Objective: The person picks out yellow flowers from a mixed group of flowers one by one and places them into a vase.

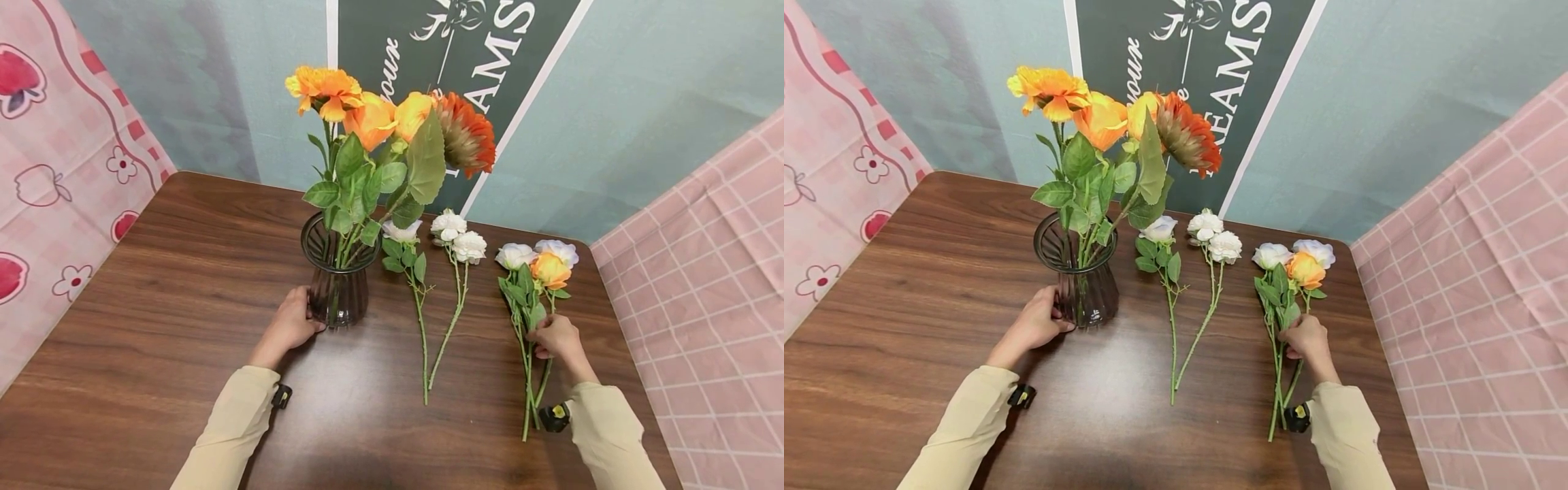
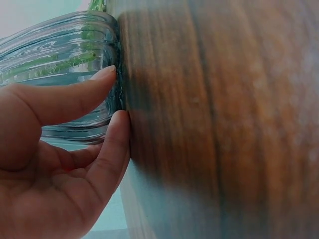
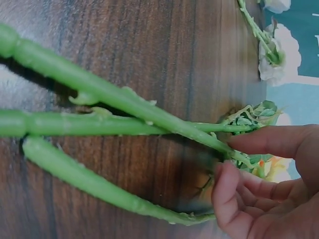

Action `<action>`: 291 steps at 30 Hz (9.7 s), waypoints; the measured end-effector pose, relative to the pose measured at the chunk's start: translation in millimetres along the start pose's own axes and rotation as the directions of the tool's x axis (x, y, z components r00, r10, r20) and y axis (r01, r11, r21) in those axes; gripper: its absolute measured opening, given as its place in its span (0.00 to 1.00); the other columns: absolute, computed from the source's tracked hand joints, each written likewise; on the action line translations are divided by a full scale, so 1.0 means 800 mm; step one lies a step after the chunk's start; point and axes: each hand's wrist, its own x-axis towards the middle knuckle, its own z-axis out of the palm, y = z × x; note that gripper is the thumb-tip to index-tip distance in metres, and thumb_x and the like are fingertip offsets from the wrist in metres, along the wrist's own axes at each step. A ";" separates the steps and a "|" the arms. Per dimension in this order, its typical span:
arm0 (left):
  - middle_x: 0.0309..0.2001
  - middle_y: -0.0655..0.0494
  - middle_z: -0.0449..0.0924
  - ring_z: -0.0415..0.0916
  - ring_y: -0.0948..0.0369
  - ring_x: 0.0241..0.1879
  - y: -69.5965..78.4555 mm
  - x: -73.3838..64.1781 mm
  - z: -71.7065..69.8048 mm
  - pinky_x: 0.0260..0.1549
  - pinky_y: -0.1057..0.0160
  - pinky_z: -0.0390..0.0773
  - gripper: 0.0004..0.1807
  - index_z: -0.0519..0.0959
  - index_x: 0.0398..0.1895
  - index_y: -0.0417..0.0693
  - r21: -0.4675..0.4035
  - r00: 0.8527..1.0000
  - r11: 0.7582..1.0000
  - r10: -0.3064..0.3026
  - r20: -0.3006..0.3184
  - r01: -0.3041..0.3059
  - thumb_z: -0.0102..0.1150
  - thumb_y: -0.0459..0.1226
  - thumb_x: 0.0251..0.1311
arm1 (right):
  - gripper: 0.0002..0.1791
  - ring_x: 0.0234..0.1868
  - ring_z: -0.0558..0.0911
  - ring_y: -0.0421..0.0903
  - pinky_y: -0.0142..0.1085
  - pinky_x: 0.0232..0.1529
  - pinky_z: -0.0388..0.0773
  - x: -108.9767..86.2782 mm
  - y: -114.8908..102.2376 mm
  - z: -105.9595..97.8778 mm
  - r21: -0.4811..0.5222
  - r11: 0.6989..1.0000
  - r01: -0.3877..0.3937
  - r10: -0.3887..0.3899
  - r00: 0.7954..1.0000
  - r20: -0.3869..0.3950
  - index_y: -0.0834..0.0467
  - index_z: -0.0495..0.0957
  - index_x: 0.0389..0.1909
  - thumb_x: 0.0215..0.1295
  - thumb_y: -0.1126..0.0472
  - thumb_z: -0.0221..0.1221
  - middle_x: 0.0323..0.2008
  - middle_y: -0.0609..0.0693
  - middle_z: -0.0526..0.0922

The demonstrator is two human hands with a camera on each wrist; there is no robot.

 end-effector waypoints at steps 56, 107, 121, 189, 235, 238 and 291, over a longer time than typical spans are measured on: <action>0.38 0.41 0.66 0.66 0.48 0.41 -0.001 0.002 -0.005 0.46 0.50 0.67 0.40 0.59 0.57 0.25 -0.008 0.999 1.000 0.023 0.034 -0.023 0.69 0.32 0.40 | 0.11 0.16 0.80 0.46 0.39 0.24 0.80 -0.025 -0.023 -0.030 0.092 0.993 -0.073 0.050 0.971 0.234 0.79 0.70 0.33 0.57 0.71 0.55 0.16 0.56 0.77; 0.34 0.47 0.67 0.69 0.53 0.35 -0.008 0.016 -0.010 0.42 0.54 0.69 0.33 0.66 0.50 0.30 -0.034 0.997 0.997 0.072 0.000 -0.072 0.69 0.27 0.37 | 0.07 0.19 0.81 0.46 0.38 0.26 0.80 -0.033 -0.029 -0.029 0.216 0.976 -0.013 -0.047 0.961 0.271 0.77 0.68 0.32 0.59 0.74 0.51 0.18 0.57 0.78; 0.36 0.45 0.68 0.70 0.53 0.35 -0.006 0.018 -0.018 0.41 0.52 0.69 0.44 0.58 0.63 0.35 -0.011 0.993 0.995 0.096 0.068 -0.096 0.69 0.27 0.38 | 0.07 0.20 0.80 0.48 0.39 0.27 0.80 -0.034 -0.030 -0.025 0.254 0.967 0.000 -0.068 0.963 0.259 0.79 0.66 0.34 0.58 0.75 0.49 0.20 0.57 0.76; 0.38 0.41 0.70 0.69 0.47 0.38 0.008 0.003 -0.006 0.40 0.49 0.69 0.42 0.60 0.55 0.34 -0.024 0.999 0.999 -0.038 -0.005 0.038 0.74 0.32 0.34 | 0.10 0.32 0.82 0.49 0.38 0.40 0.78 -0.032 -0.087 0.012 0.787 0.608 -0.101 -0.304 0.887 0.348 0.72 0.73 0.29 0.61 0.81 0.43 0.29 0.59 0.75; 0.38 0.41 0.72 0.70 0.47 0.37 0.010 0.001 -0.003 0.38 0.50 0.70 0.40 0.61 0.50 0.34 -0.031 0.999 0.999 -0.046 -0.019 0.045 0.75 0.33 0.31 | 0.12 0.33 0.83 0.52 0.40 0.41 0.77 -0.058 -0.184 -0.028 0.910 0.408 0.075 -0.449 0.884 0.128 0.70 0.75 0.30 0.59 0.83 0.43 0.28 0.61 0.75; 0.37 0.41 0.72 0.70 0.47 0.37 0.010 0.001 -0.003 0.38 0.50 0.70 0.40 0.61 0.50 0.34 -0.028 0.999 0.999 -0.044 -0.019 0.043 0.75 0.33 0.31 | 0.12 0.32 0.83 0.52 0.40 0.40 0.77 -0.060 -0.190 -0.032 0.910 0.406 0.085 -0.466 0.876 0.125 0.71 0.75 0.31 0.60 0.82 0.43 0.28 0.61 0.76; 0.41 0.37 0.70 0.69 0.44 0.42 0.010 -0.001 -0.003 0.42 0.47 0.68 0.39 0.60 0.48 0.33 -0.023 1.000 0.999 -0.025 -0.016 0.025 0.74 0.32 0.33 | 0.08 0.28 0.82 0.55 0.47 0.40 0.77 -0.105 -0.328 -0.043 0.894 0.351 0.279 -0.602 0.798 -0.013 0.72 0.71 0.38 0.58 0.80 0.50 0.24 0.62 0.77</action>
